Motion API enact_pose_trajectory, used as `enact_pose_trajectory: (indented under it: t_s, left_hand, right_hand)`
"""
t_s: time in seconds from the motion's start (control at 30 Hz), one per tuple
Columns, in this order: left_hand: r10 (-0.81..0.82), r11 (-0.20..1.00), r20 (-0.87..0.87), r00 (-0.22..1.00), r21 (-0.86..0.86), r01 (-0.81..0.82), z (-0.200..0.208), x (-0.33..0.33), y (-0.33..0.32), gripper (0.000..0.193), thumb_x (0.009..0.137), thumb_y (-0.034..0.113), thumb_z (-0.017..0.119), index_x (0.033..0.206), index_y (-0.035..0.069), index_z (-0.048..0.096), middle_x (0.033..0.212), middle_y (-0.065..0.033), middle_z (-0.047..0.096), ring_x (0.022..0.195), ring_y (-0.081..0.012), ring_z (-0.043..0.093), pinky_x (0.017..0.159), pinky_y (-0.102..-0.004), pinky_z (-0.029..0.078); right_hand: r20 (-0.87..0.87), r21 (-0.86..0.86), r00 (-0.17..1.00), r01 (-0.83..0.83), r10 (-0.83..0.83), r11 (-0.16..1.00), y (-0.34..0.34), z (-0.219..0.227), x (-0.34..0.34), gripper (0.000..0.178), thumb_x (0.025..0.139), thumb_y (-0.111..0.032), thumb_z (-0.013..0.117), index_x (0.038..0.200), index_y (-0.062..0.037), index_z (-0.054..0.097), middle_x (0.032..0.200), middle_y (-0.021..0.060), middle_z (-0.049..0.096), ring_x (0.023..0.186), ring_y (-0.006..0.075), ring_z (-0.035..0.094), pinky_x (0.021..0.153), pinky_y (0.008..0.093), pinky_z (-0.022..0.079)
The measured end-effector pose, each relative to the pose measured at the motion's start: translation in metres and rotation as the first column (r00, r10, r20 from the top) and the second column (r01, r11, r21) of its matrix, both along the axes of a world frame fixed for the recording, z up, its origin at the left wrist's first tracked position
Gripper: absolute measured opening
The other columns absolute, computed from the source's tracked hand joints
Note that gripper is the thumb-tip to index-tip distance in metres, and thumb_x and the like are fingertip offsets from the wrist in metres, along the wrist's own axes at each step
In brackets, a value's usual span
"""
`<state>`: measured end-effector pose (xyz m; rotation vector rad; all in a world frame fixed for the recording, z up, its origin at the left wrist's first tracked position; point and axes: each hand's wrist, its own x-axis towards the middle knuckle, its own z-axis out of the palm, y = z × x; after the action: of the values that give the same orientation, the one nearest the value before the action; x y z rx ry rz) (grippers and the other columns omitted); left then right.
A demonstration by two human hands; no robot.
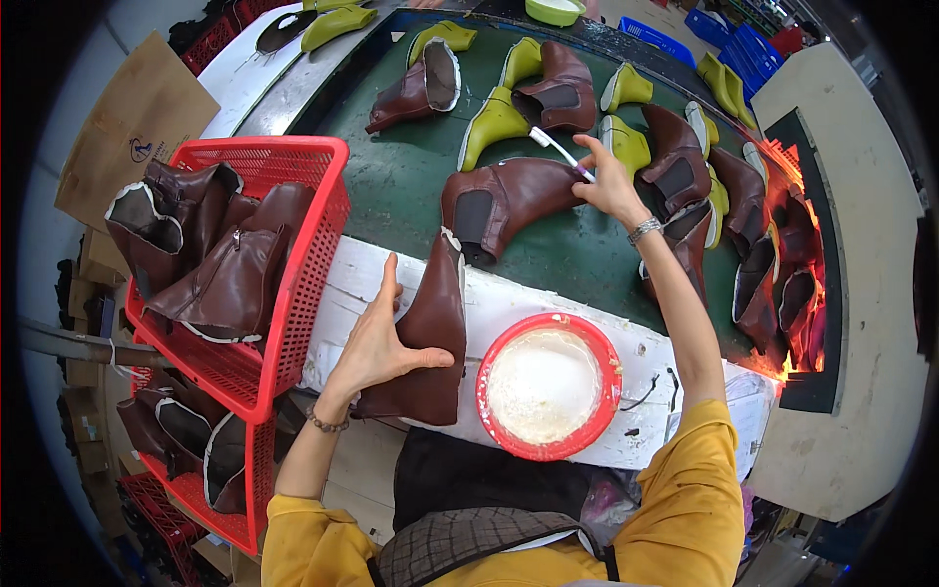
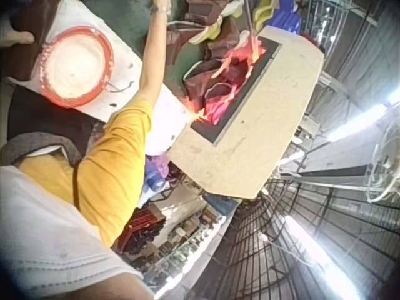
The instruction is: Applying white glue to the interior edges of leather boot uppers using a small spatula tool.
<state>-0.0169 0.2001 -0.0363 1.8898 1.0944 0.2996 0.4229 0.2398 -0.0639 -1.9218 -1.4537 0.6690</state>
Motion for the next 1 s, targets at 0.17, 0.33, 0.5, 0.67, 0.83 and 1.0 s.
enact_pose_trajectory:
  t_s: [0.17,0.33,0.5,0.67,0.83,1.0]
  left_hand:
    - [-0.036,0.949,-0.223,0.974,0.298,0.104,0.015,0.008,-0.022,0.161,0.050,0.057,0.099,0.163,-0.003,0.000,0.140,-0.0370,0.049,0.127,-0.0503,0.054,0.104,-0.0542,0.046]
    - [-0.017,0.900,-0.161,0.987,0.428,0.085,0.003,0.013,-0.037,0.151,0.056,0.051,0.096,0.164,0.000,0.002,0.132,-0.0315,0.053,0.119,-0.0483,0.057,0.098,-0.0529,0.048]
    - [0.119,0.890,-0.113,0.986,0.452,-0.056,-0.012,0.012,-0.034,0.111,0.073,0.021,0.079,0.162,0.000,0.016,0.122,-0.0282,0.057,0.107,-0.0469,0.060,0.091,-0.0509,0.051]
    - [0.072,0.806,0.007,0.997,0.589,-0.062,-0.010,0.030,-0.041,0.111,0.077,0.030,0.082,0.160,-0.003,0.017,0.125,-0.0299,0.056,0.114,-0.0459,0.058,0.097,-0.0508,0.048]
    - [0.143,0.817,-0.203,0.969,0.577,0.000,-0.009,0.048,-0.039,0.122,0.070,0.038,0.087,0.161,-0.001,0.015,0.126,-0.0318,0.055,0.111,-0.0489,0.059,0.094,-0.0548,0.049]
    - [0.219,0.802,0.011,0.976,0.568,-0.186,0.028,0.016,-0.025,0.086,0.069,0.026,0.075,0.146,-0.002,0.047,0.104,-0.0279,0.073,0.098,-0.0447,0.071,0.089,-0.0469,0.055]
  right_hand:
    - [0.321,0.238,0.941,0.029,-0.107,0.971,0.007,0.008,0.031,0.083,0.069,-0.004,0.074,0.147,-0.0154,0.047,0.106,0.0126,0.071,0.100,0.0369,0.069,0.089,0.0430,0.053]
    - [0.440,0.437,0.877,-0.024,-0.191,0.899,-0.041,0.057,-0.007,0.063,0.080,-0.010,0.074,0.140,-0.0141,0.056,0.107,0.0137,0.073,0.098,0.0372,0.069,0.085,0.0434,0.054]
    - [0.516,0.165,0.852,0.007,-0.093,0.986,-0.189,0.102,-0.089,0.032,0.087,-0.029,0.079,0.113,-0.0096,0.076,0.086,0.0102,0.065,0.075,0.0283,0.064,0.068,0.0374,0.050]
    - [0.470,0.120,0.866,0.129,-0.171,0.984,-0.281,0.063,-0.126,0.018,0.087,-0.025,0.075,0.101,-0.0151,0.081,0.085,0.0057,0.065,0.076,0.0272,0.068,0.066,0.0407,0.051]
    - [0.595,0.016,0.800,0.092,-0.084,0.996,-0.295,0.054,-0.151,0.010,0.087,-0.021,0.073,0.092,-0.0141,0.080,0.086,0.0057,0.066,0.075,0.0276,0.069,0.066,0.0412,0.053]
    - [0.466,0.248,0.837,0.189,-0.288,0.950,-0.313,0.059,-0.159,0.015,0.087,-0.023,0.074,0.096,-0.0130,0.079,0.084,0.0057,0.066,0.074,0.0291,0.068,0.066,0.0428,0.053]
